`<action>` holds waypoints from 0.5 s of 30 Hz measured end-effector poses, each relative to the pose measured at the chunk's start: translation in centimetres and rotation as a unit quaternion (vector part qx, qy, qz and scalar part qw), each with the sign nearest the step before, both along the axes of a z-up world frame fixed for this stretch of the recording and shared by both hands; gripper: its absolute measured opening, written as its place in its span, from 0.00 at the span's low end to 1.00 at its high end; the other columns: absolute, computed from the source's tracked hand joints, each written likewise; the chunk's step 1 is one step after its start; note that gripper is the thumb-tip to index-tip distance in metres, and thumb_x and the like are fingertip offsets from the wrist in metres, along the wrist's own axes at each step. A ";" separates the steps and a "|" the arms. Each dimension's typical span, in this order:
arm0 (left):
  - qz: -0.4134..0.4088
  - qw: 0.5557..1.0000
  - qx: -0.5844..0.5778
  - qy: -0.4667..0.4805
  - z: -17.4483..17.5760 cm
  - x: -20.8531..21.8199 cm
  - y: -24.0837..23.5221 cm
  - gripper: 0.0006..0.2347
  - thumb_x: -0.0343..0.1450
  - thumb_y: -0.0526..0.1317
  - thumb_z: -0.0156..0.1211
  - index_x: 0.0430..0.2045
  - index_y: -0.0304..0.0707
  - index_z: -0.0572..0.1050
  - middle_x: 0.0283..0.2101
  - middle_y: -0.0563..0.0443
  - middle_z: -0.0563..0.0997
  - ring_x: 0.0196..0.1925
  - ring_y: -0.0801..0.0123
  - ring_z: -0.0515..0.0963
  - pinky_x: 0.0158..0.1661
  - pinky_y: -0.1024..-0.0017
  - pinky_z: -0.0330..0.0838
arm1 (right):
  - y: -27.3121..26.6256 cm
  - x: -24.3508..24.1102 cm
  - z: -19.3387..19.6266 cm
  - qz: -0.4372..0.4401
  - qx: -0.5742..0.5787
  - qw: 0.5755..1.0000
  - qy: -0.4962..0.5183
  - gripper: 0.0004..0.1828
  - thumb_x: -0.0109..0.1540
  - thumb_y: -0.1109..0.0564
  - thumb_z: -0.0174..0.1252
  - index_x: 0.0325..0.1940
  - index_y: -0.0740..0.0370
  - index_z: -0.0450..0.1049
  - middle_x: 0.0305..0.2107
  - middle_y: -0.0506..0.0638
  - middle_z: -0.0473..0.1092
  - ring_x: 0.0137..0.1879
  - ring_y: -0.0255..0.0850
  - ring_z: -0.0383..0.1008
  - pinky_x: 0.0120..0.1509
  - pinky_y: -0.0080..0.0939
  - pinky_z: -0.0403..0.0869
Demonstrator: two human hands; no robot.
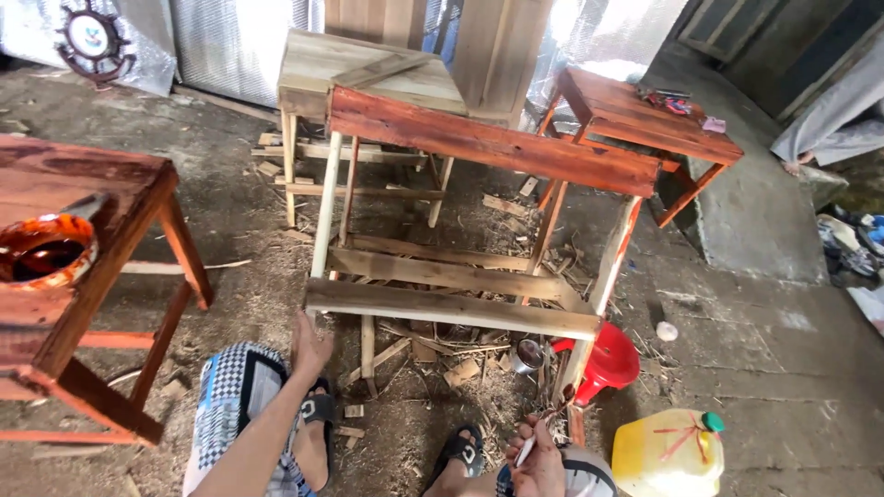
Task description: Applying wood stain to a wooden frame using a brush and repositioning the frame to ensure even coverage.
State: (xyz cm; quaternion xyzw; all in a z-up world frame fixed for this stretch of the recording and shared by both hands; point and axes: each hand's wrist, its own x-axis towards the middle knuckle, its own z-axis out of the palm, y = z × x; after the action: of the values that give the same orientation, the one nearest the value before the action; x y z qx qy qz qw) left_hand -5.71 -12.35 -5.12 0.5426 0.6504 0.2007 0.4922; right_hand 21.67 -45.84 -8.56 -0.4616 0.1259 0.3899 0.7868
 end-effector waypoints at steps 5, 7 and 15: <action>-0.020 0.999 0.006 0.044 0.5 -0.2 -1.1 0.38 0.70 0.39 0.55 0.69 0.55 0.32 0.74 0.55 0.40 0.56 0.57 0.71 0.33 0.72 0.72 | 0.0 -1.5 1.3 0.000 -0.021 1.000 -0.021 0.08 0.65 0.48 0.53 0.44 0.51 0.68 0.22 0.40 0.62 0.22 0.32 0.56 0.27 0.32 0.57; 0.032 0.998 0.001 -0.055 1.3 0.0 -1.8 0.38 0.69 0.32 0.56 0.69 0.56 0.35 0.73 0.52 0.40 0.70 0.53 0.53 0.63 0.57 0.60 | 0.3 -0.9 -0.5 -0.004 -0.027 0.999 -0.024 0.15 0.65 0.45 0.53 0.50 0.54 0.68 0.23 0.42 0.62 0.22 0.34 0.58 0.25 0.33 0.59; 0.050 0.995 -0.033 -0.076 1.1 0.4 -2.1 0.39 0.69 0.36 0.58 0.69 0.57 0.36 0.72 0.45 0.35 0.69 0.47 0.51 0.62 0.52 0.59 | 1.8 1.1 -4.1 -0.022 -0.046 0.998 -0.024 0.08 0.66 0.47 0.52 0.44 0.49 0.65 0.22 0.45 0.62 0.21 0.36 0.56 0.22 0.36 0.55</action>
State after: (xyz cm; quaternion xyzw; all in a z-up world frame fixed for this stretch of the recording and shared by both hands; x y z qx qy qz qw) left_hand -5.31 -14.40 -4.00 0.4761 0.6436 0.2441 0.5472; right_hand 22.77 -43.99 -12.69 -0.5035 0.1353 0.3551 0.7760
